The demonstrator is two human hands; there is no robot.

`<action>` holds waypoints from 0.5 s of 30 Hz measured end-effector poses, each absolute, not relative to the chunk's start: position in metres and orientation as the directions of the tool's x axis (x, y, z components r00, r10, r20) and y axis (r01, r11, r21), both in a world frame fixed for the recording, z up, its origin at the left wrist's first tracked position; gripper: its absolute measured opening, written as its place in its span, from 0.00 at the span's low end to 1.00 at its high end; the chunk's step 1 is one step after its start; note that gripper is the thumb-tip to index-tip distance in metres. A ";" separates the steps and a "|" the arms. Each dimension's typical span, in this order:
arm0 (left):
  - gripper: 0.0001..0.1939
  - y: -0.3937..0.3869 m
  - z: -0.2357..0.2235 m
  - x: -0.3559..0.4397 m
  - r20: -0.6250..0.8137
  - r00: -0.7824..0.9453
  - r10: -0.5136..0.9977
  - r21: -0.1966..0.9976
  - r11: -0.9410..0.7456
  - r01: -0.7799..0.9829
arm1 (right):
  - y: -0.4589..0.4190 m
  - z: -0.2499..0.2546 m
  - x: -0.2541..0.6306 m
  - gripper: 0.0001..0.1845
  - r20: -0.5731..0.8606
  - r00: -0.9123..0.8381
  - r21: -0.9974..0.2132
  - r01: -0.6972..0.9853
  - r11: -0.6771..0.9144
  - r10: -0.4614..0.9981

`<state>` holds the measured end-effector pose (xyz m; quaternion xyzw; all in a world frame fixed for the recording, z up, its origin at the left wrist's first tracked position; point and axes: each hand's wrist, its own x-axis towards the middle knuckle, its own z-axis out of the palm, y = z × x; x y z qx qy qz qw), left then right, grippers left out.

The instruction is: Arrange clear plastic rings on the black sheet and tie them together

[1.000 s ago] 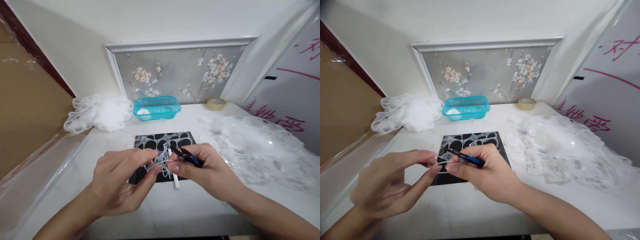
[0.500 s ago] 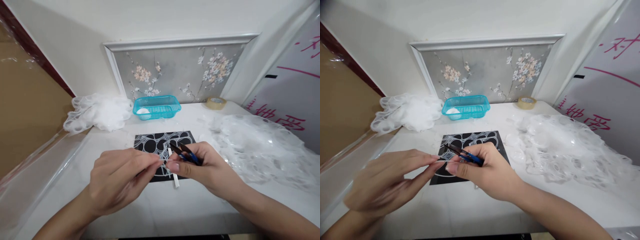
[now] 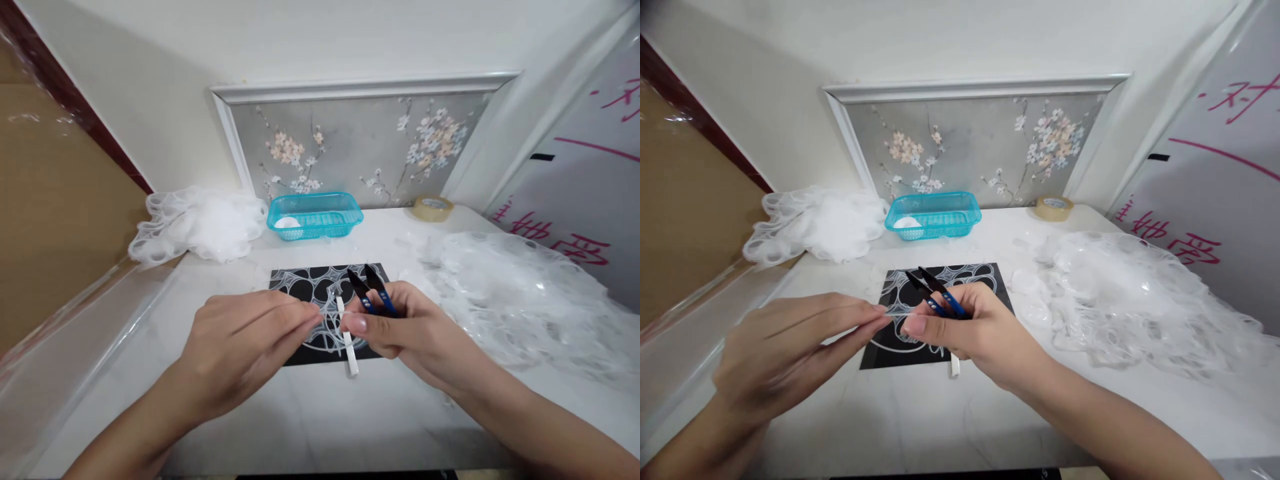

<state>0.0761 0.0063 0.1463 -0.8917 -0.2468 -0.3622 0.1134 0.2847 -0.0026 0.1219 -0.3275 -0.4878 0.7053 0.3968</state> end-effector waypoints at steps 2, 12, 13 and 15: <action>0.05 0.007 0.145 0.075 0.705 0.614 0.356 -0.006 -0.862 0.507 | -0.002 0.122 0.285 0.12 -0.078 -0.477 -0.946 -0.241 -0.215 0.876; 0.04 0.006 0.150 0.074 0.693 0.635 0.341 0.004 -0.883 0.469 | -0.006 0.122 0.284 0.24 0.014 -0.413 -1.000 -0.016 0.008 0.911; 0.04 0.006 0.150 0.074 0.691 0.635 0.346 0.008 -0.882 0.472 | -0.006 0.122 0.284 0.25 0.032 -0.398 -0.999 -0.002 0.034 0.917; 0.05 0.005 0.149 0.074 0.693 0.628 0.353 0.012 -0.877 0.480 | -0.007 0.124 0.284 0.25 0.049 -0.381 -0.995 0.063 0.079 0.923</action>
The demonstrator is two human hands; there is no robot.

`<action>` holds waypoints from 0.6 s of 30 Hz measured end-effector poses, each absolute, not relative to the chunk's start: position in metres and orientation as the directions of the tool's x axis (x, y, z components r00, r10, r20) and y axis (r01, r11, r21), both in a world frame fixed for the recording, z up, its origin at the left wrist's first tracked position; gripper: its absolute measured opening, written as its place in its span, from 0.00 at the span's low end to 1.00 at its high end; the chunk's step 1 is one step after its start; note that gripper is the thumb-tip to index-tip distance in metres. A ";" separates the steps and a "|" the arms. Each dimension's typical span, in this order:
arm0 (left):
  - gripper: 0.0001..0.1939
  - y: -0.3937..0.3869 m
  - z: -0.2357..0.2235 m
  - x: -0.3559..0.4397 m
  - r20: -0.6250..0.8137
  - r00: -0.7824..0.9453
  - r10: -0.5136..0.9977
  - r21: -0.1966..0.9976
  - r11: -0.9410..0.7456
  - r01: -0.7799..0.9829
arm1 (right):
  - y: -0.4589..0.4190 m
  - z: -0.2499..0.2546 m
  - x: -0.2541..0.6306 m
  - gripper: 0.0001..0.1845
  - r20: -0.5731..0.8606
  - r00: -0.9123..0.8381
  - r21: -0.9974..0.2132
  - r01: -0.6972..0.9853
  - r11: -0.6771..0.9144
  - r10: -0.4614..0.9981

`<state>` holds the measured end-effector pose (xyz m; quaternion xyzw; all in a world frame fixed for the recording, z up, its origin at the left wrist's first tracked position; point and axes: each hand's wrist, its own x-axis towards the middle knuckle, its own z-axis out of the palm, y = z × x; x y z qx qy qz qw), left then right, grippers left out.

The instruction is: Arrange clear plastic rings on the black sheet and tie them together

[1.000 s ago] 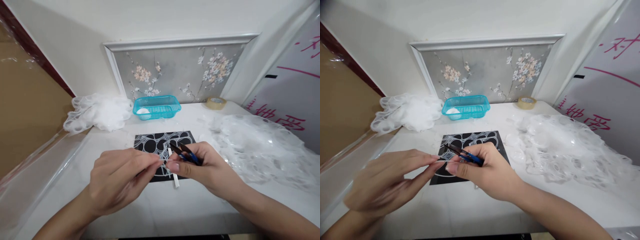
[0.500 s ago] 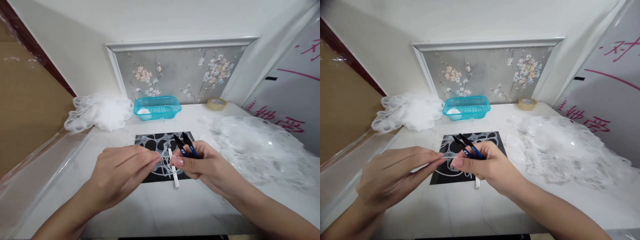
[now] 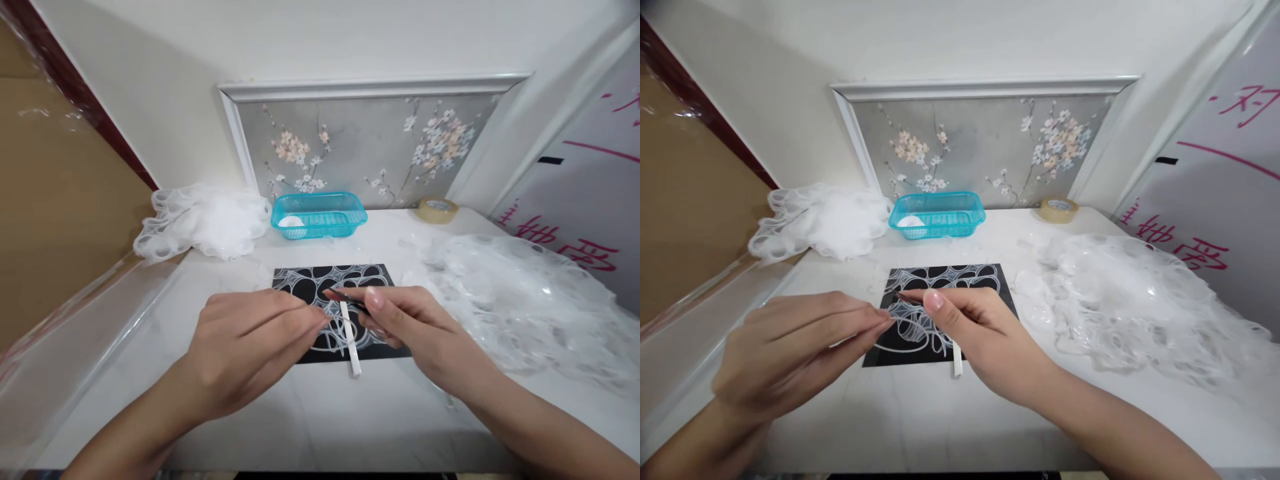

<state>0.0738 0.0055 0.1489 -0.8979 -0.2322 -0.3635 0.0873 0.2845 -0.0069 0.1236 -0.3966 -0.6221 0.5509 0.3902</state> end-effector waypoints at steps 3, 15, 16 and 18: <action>0.04 0.005 0.148 0.074 0.694 0.617 0.371 0.013 -0.864 0.504 | -0.008 0.125 0.285 0.21 0.102 -0.354 -0.973 0.158 0.167 0.930; 0.03 0.004 0.149 0.077 0.687 0.614 0.389 0.015 -0.852 0.523 | -0.007 0.120 0.286 0.25 0.036 -0.426 -0.973 0.192 0.130 0.904; 0.03 0.004 0.148 0.078 0.687 0.613 0.391 0.014 -0.850 0.526 | -0.007 0.120 0.286 0.26 0.031 -0.433 -0.974 0.189 0.124 0.901; 0.03 0.004 0.148 0.078 0.688 0.607 0.399 0.018 -0.845 0.534 | -0.006 0.120 0.285 0.26 0.024 -0.442 -0.976 0.184 0.117 0.897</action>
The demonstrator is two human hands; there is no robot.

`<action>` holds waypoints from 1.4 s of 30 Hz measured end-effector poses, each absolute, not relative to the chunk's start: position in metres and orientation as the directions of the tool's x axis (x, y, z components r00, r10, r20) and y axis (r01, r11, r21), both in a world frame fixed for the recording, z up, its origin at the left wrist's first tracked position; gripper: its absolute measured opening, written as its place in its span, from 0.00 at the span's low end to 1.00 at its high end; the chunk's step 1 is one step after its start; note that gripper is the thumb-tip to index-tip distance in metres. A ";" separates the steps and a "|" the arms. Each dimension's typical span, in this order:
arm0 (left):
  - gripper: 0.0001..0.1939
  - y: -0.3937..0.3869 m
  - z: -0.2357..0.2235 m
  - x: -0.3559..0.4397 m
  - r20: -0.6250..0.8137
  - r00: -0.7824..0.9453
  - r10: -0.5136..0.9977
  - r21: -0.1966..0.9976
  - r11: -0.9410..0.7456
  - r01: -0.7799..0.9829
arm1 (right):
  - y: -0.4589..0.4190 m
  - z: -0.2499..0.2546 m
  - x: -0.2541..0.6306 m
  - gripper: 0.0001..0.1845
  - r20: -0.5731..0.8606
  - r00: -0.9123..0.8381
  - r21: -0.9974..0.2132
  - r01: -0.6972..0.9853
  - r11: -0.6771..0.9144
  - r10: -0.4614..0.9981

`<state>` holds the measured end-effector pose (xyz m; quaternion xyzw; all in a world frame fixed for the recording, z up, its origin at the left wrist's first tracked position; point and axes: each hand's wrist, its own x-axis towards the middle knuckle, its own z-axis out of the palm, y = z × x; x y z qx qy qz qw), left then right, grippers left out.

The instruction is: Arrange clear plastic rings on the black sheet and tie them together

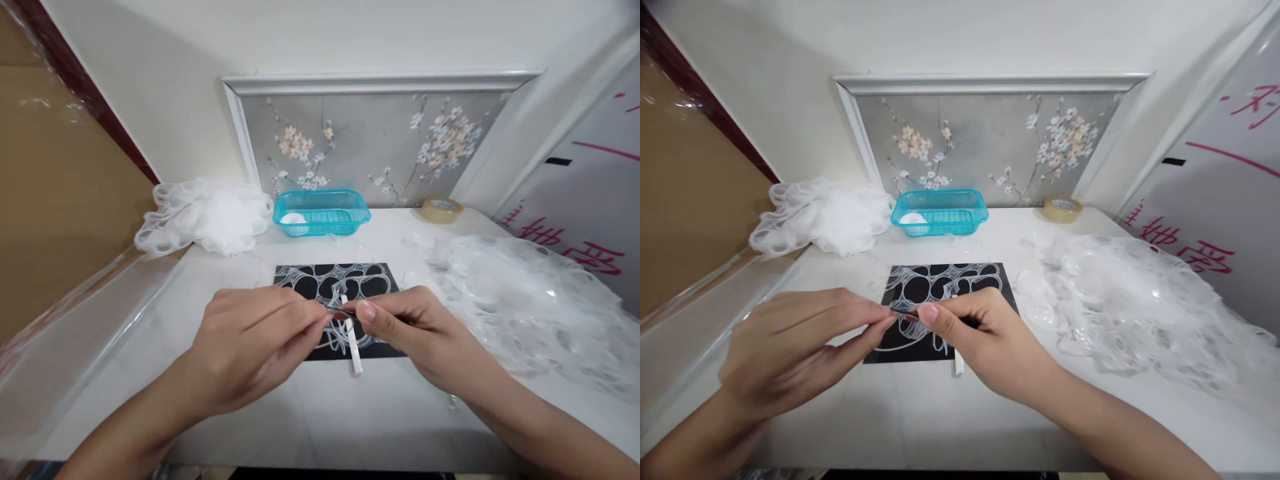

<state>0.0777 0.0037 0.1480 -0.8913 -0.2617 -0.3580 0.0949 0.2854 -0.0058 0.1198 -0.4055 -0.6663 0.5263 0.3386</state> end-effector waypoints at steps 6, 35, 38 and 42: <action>0.03 0.004 0.147 0.076 0.663 0.614 0.428 0.021 -0.831 0.556 | -0.004 0.117 0.285 0.26 0.037 -0.453 -0.983 0.142 0.113 0.891; 0.03 0.006 0.146 0.073 0.627 0.576 0.524 0.175 -0.815 0.552 | -0.006 0.115 0.284 0.24 0.058 -0.450 -0.979 0.151 0.140 0.891; 0.04 0.006 0.146 0.073 0.617 0.577 0.536 0.191 -0.813 0.550 | -0.005 0.114 0.284 0.22 0.068 -0.437 -0.973 0.169 0.156 0.897; 0.04 0.006 0.146 0.074 0.629 0.564 0.536 0.210 -0.815 0.540 | -0.006 0.115 0.283 0.23 0.081 -0.425 -0.957 0.218 0.189 0.902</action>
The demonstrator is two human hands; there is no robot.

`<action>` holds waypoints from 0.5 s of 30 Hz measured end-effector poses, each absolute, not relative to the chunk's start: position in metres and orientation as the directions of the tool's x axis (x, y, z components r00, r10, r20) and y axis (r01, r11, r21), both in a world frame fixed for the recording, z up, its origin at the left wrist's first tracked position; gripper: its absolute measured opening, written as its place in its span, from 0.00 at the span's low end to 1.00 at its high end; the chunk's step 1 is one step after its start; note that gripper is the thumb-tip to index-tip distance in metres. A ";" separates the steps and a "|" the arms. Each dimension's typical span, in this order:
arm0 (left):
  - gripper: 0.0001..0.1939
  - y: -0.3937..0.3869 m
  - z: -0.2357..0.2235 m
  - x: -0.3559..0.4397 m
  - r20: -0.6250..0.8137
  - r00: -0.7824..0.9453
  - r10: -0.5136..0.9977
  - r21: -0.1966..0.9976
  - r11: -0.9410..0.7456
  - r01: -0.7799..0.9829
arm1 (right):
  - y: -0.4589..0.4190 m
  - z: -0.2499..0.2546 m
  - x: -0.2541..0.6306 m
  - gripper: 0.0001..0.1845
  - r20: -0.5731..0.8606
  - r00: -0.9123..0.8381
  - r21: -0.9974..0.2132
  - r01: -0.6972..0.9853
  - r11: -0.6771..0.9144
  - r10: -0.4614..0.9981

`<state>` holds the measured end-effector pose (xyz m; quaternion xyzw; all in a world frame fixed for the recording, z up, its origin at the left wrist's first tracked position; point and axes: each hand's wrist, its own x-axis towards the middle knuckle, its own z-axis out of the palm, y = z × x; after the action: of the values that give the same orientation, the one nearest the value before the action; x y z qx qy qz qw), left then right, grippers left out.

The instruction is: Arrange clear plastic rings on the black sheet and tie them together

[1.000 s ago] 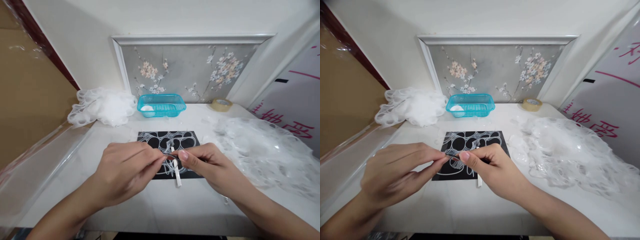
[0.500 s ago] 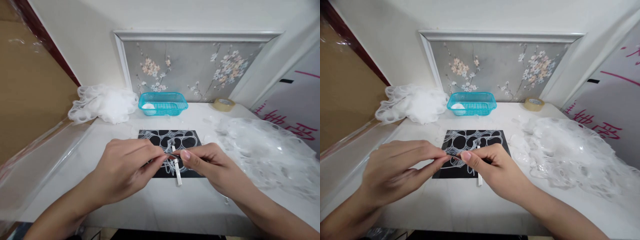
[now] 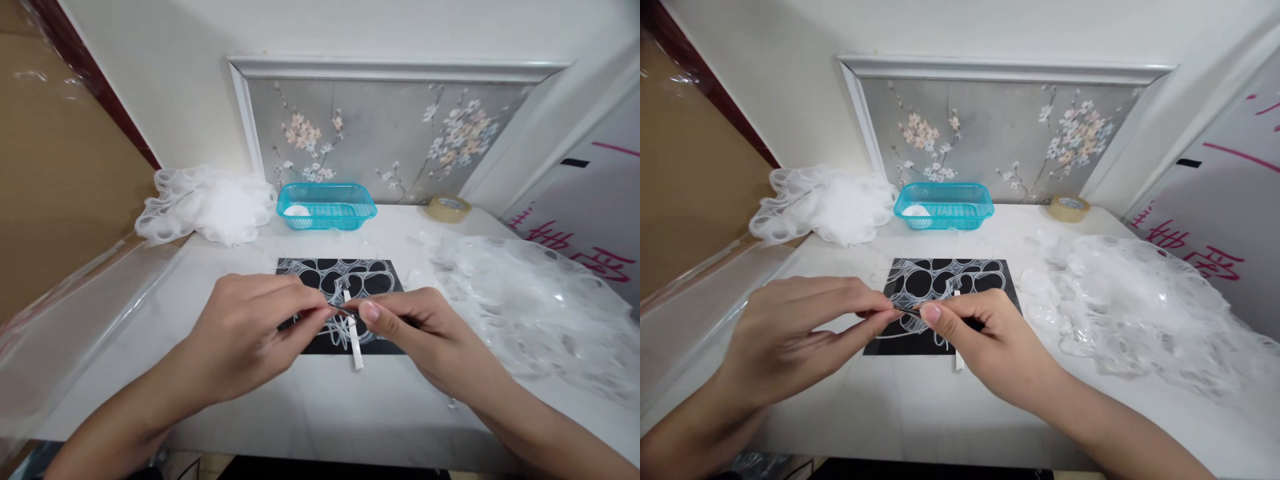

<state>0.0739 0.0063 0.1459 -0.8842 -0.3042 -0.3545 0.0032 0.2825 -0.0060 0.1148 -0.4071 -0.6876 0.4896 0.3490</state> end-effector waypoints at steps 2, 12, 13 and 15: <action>0.04 0.007 0.146 0.074 0.632 0.559 0.537 0.223 -0.817 0.533 | -0.007 0.117 0.282 0.24 0.095 -0.423 -0.948 0.239 0.212 0.901; 0.04 0.009 0.146 0.074 0.651 0.559 0.513 0.227 -0.834 0.502 | 0.001 0.110 0.280 0.25 0.170 -0.280 -0.955 0.191 0.229 0.945; 0.04 0.008 0.146 0.074 0.654 0.557 0.513 0.231 -0.836 0.498 | 0.003 0.108 0.280 0.26 0.152 -0.273 -0.971 0.141 0.195 0.950; 0.04 0.007 0.147 0.073 0.659 0.550 0.513 0.244 -0.838 0.488 | 0.005 0.106 0.280 0.23 0.117 -0.299 -0.989 0.051 0.138 0.947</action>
<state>0.0730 0.0073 0.1474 -0.8803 -0.2843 -0.3794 -0.0163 0.2800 0.0052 0.1055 -0.4039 -0.6178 0.5174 0.4330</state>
